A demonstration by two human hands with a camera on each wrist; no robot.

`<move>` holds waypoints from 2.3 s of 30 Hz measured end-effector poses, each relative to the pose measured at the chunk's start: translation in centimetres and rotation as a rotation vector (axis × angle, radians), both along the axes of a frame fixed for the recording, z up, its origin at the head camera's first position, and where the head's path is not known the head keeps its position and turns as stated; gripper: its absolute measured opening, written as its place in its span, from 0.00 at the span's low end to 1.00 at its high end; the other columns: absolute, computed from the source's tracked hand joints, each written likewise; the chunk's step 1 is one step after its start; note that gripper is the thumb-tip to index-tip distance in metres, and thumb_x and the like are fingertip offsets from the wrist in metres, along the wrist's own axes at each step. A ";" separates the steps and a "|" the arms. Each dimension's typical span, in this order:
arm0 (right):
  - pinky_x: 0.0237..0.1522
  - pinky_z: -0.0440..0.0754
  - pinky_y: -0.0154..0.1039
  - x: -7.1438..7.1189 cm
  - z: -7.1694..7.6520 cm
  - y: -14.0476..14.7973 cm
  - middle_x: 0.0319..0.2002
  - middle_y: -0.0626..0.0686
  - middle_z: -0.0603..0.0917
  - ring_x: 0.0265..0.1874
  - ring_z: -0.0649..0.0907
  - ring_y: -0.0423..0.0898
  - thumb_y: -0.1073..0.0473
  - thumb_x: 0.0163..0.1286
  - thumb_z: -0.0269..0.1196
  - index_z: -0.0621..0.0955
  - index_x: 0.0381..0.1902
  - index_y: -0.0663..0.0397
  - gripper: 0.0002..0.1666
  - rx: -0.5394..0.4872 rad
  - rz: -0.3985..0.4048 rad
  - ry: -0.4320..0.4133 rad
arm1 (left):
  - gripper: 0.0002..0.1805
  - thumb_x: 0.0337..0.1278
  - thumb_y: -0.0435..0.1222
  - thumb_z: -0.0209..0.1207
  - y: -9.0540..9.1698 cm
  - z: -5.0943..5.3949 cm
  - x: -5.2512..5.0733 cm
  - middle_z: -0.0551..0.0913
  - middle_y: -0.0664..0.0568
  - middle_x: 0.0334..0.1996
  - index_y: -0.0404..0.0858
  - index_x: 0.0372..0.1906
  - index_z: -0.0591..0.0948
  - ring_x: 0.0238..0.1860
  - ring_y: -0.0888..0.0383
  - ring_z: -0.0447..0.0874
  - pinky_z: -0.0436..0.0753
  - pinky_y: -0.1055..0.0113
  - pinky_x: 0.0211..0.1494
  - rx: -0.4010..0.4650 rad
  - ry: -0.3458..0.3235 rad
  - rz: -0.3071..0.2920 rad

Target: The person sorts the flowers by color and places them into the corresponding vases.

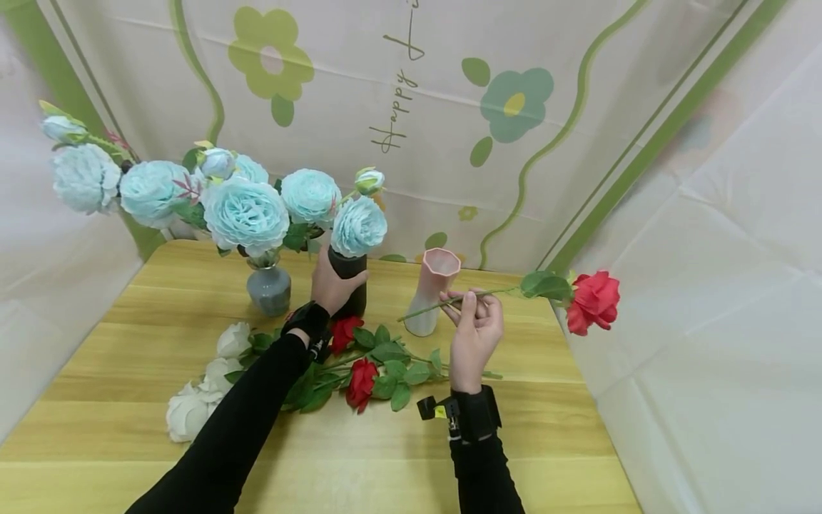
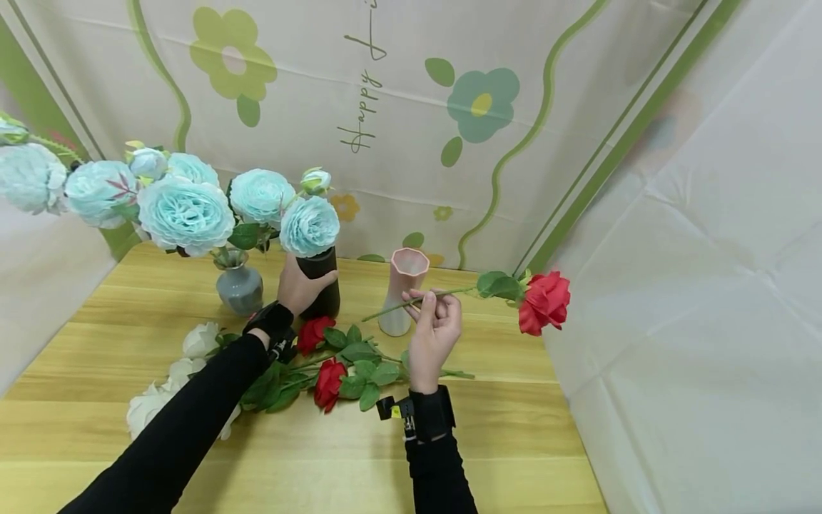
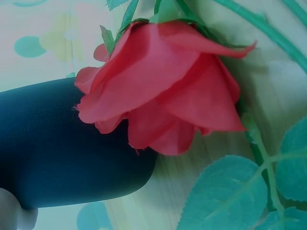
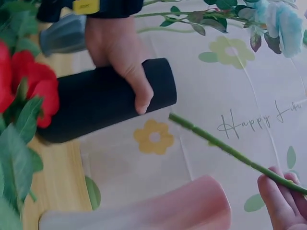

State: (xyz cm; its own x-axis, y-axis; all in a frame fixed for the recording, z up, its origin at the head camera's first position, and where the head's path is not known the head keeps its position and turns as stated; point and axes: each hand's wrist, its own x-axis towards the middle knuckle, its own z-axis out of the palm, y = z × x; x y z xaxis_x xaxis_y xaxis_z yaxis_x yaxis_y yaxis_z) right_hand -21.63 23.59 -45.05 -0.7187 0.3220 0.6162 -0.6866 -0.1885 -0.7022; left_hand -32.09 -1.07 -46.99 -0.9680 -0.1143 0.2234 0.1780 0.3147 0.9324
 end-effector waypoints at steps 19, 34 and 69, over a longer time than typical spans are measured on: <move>0.48 0.82 0.47 -8.7 -2.6 -1.8 0.48 0.65 0.81 0.45 0.84 0.57 0.63 0.73 0.61 0.77 0.52 0.67 0.14 -0.139 0.032 -0.059 | 0.49 0.51 0.43 0.72 0.0 -0.1 -0.1 0.67 0.39 0.64 0.36 0.73 0.56 0.63 0.42 0.67 0.67 0.49 0.64 0.008 0.022 0.001; 0.51 0.80 0.48 -7.2 2.6 -6.5 0.48 0.68 0.78 0.48 0.83 0.61 0.66 0.74 0.58 0.73 0.54 0.69 0.15 -0.108 -0.001 -0.043 | 0.49 0.51 0.41 0.72 0.0 -0.2 -0.2 0.67 0.39 0.64 0.36 0.73 0.56 0.62 0.42 0.68 0.67 0.48 0.63 0.027 0.042 -0.001; 0.26 0.64 0.36 -8.8 6.4 -12.5 0.17 0.53 0.69 0.19 0.72 0.48 0.70 0.72 0.56 0.73 0.25 0.58 0.13 0.916 -0.135 -0.091 | 0.42 0.56 0.42 0.67 0.1 -0.3 -0.8 0.64 0.39 0.64 0.37 0.72 0.60 0.58 0.43 0.70 0.69 0.48 0.61 -0.089 0.108 -0.016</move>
